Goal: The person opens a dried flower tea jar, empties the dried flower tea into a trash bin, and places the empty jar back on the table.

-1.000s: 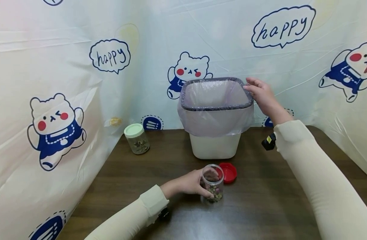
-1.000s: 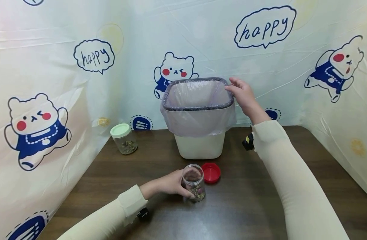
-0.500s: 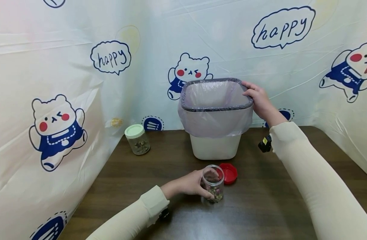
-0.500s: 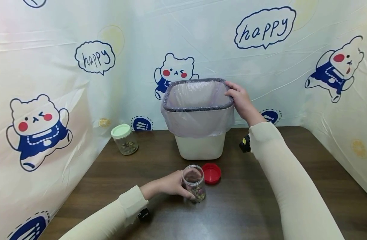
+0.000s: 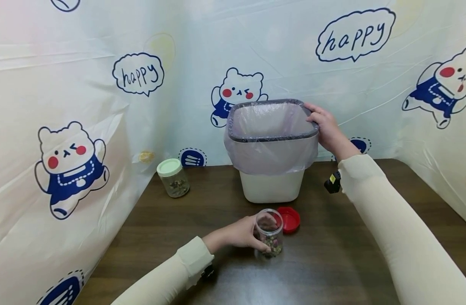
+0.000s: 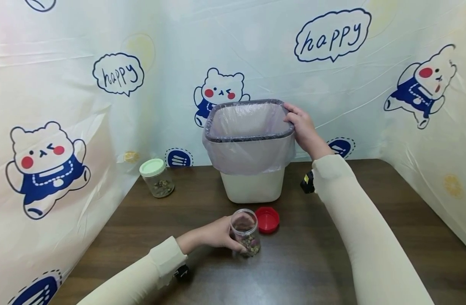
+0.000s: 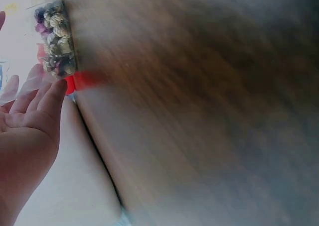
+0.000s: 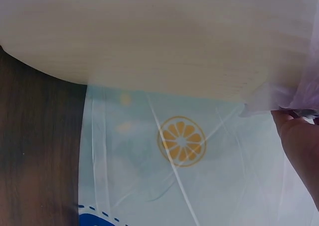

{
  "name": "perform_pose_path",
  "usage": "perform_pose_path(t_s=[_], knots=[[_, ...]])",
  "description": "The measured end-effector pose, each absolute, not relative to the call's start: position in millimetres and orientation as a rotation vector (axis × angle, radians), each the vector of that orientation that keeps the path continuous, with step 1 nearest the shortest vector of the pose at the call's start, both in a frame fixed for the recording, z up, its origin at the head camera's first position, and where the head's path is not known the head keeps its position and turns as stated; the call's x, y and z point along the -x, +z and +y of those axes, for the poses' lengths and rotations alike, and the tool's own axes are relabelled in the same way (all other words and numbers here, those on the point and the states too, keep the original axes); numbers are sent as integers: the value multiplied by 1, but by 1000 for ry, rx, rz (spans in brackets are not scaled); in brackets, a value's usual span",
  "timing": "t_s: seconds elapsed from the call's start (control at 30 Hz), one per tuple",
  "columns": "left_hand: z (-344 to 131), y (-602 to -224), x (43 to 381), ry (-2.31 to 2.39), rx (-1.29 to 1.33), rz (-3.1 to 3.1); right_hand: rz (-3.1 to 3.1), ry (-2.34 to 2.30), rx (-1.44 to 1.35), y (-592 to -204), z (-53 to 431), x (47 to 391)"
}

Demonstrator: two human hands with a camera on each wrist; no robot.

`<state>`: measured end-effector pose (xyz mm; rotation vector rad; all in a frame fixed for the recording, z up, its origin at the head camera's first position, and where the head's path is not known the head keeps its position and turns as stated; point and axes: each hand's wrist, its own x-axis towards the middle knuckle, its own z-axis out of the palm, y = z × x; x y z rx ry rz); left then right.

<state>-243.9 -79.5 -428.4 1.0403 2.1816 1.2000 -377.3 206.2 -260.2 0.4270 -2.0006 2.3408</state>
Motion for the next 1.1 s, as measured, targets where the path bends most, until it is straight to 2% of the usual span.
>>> perform_pose_path(t_s=[0.47, 1.1], knots=[[-87, -426, 240, 1259, -970, 2230, -2030, 2329, -361, -259, 204, 375], [-122, -380, 243, 1374, -895, 2375, -2005, 2337, -342, -259, 203, 375]])
